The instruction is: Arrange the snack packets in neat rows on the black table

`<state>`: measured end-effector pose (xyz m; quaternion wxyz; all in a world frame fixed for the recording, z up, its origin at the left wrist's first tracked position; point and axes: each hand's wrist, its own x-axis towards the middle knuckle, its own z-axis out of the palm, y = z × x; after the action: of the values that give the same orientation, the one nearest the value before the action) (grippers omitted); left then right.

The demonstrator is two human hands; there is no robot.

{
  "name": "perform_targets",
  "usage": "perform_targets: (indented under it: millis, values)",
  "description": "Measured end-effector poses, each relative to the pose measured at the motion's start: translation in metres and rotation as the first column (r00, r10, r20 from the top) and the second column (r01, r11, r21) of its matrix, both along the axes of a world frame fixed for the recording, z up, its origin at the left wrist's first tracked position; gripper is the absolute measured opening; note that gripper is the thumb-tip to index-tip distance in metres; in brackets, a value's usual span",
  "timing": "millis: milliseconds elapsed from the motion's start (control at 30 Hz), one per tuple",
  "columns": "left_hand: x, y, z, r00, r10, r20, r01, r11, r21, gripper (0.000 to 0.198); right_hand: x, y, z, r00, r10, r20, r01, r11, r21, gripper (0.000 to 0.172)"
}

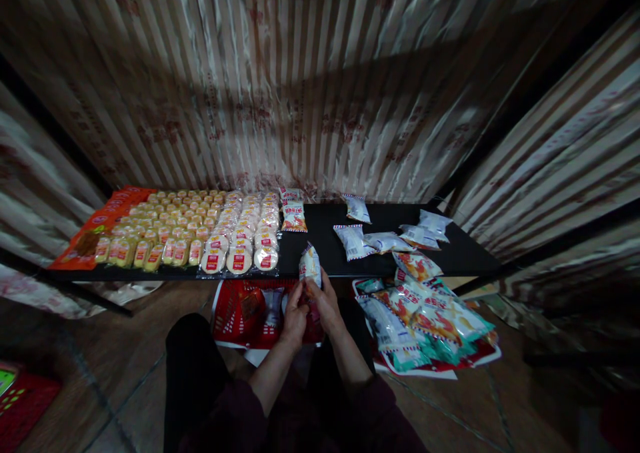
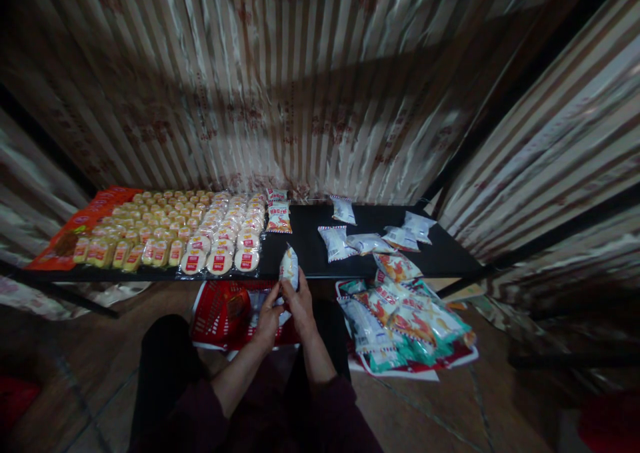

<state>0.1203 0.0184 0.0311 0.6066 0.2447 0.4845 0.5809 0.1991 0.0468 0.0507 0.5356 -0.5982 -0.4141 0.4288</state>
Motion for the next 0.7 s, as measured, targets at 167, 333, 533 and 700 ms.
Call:
perform_targets:
  millis: [167, 333, 533, 700]
  values:
    - [0.000, 0.002, -0.001, 0.991, 0.002, -0.136, 0.010, 0.996, 0.084, 0.054, 0.002, -0.004, 0.010, 0.982, -0.002, -0.188, -0.009, 0.998, -0.056, 0.070]
    - [0.000, 0.000, 0.001, 0.984, 0.002, -0.178, 0.020, 0.993, 0.119, 0.054, 0.006, -0.004, 0.006, 0.948, 0.018, -0.316, -0.028, 0.999, -0.027, 0.064]
    - [0.000, 0.000, -0.004, 0.989, -0.022, -0.145, 0.041, 0.990, 0.135, 0.049, 0.009, -0.002, 0.001, 0.896, -0.039, -0.442, 0.008, 0.997, -0.071, 0.056]
    - [-0.001, 0.005, -0.008, 0.974, -0.057, -0.221, 0.093, 0.983, 0.156, 0.042, 0.012, -0.001, 0.002, 0.808, -0.065, -0.585, -0.004, 0.993, -0.117, 0.049]
